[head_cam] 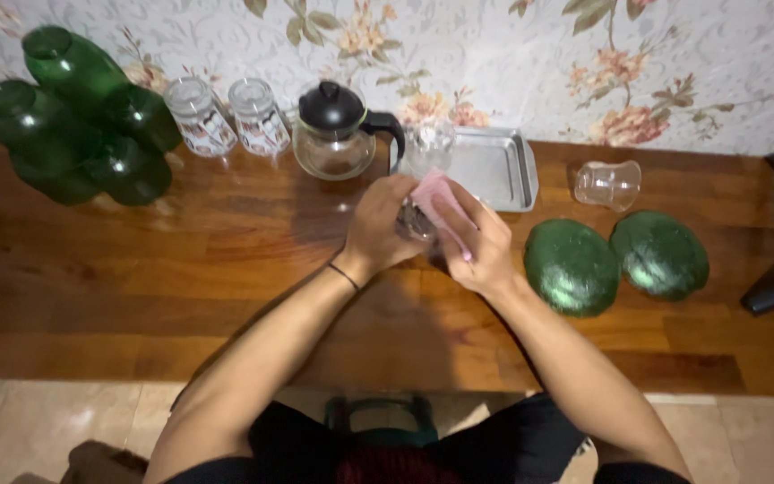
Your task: The person wipes several green glass bottles and clear glass mugs with a pink cloth on a wooden table. They handle each item individually, wiping the exterior surfaces and then placing them aside.
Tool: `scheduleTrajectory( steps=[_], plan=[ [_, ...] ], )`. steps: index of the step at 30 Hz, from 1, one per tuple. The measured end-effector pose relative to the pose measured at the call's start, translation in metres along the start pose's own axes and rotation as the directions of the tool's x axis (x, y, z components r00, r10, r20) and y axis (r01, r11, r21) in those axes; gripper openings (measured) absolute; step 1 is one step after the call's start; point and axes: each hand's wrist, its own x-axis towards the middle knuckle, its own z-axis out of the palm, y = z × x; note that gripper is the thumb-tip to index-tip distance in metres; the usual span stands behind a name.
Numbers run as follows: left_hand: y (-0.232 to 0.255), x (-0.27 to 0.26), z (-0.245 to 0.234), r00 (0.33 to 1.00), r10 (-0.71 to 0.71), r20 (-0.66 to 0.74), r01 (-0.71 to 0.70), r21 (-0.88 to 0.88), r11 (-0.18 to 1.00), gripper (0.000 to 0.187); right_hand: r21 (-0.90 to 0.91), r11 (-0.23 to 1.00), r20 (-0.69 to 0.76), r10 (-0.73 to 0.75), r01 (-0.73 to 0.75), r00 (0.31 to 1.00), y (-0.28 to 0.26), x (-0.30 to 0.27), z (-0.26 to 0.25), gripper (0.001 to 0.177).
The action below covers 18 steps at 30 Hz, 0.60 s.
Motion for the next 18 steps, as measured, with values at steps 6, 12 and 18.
scheduleTrajectory(
  steps=[6,12,18],
  plan=[
    [0.009,-0.005,-0.002,0.999,-0.041,-0.020,0.042,0.053,0.998,0.067,-0.057,0.994,0.207,-0.080,0.093,0.975,-0.004,0.016,-0.012,0.067],
    [0.011,-0.005,-0.004,0.998,-0.012,-0.056,0.017,0.094,0.995,0.068,-0.022,0.993,0.178,-0.111,0.117,0.978,0.006,0.018,-0.003,0.070],
    [0.009,-0.002,-0.016,0.997,0.023,0.079,-0.030,0.085,0.996,0.074,-0.007,1.000,0.148,0.003,-0.002,0.989,0.013,-0.008,-0.005,0.068]
  ],
)
